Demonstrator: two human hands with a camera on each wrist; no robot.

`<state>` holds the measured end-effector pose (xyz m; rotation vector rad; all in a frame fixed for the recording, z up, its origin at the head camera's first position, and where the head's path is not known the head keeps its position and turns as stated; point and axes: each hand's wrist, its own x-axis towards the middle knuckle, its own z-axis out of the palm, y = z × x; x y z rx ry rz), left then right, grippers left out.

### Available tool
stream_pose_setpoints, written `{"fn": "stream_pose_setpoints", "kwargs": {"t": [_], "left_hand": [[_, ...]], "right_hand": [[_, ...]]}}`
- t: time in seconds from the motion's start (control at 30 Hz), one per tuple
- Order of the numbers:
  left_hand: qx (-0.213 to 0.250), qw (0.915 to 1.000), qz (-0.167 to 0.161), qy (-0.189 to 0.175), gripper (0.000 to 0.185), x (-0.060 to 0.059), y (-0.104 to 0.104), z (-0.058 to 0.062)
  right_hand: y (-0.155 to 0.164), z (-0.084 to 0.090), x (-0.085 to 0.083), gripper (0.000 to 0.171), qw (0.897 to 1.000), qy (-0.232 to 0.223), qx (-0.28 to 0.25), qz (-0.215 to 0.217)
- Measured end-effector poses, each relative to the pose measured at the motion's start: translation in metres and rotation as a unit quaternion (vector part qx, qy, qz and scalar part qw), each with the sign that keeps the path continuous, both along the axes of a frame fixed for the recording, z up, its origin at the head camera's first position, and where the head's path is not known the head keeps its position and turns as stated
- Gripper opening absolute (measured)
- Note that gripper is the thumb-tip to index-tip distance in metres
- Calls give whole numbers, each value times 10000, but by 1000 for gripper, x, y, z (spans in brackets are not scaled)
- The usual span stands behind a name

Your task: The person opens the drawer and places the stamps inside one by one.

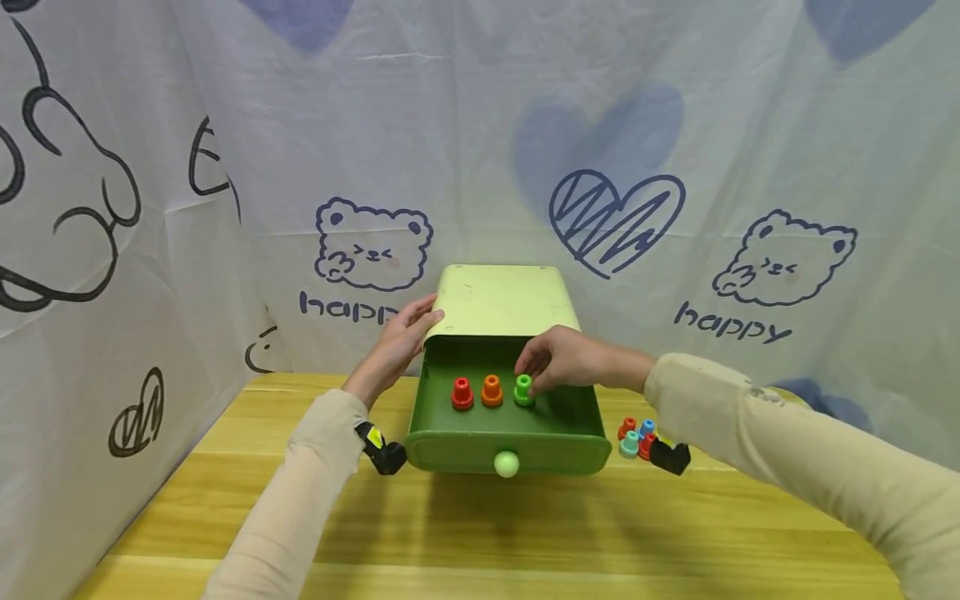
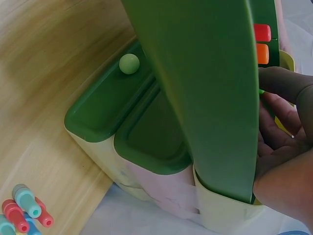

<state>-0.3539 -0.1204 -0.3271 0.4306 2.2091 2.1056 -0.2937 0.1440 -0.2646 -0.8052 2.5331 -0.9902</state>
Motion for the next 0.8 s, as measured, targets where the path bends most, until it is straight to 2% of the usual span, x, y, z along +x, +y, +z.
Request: {"fn": "stream_pose_setpoints", "kwargs": {"t": [0.4, 0.6, 0.8], "left_hand": [[42, 10000, 18, 3, 59, 3, 1, 2], [89, 10000, 14, -32, 59, 4, 1, 3], [117, 9999, 18, -56, 59, 2, 1, 3]], "right_hand": [[6, 6, 5, 25, 9994, -91, -317, -129], [12, 16, 21, 27, 9973, 118, -698, -179], [13, 21, 48, 25, 9931, 606, -921, -408]]}}
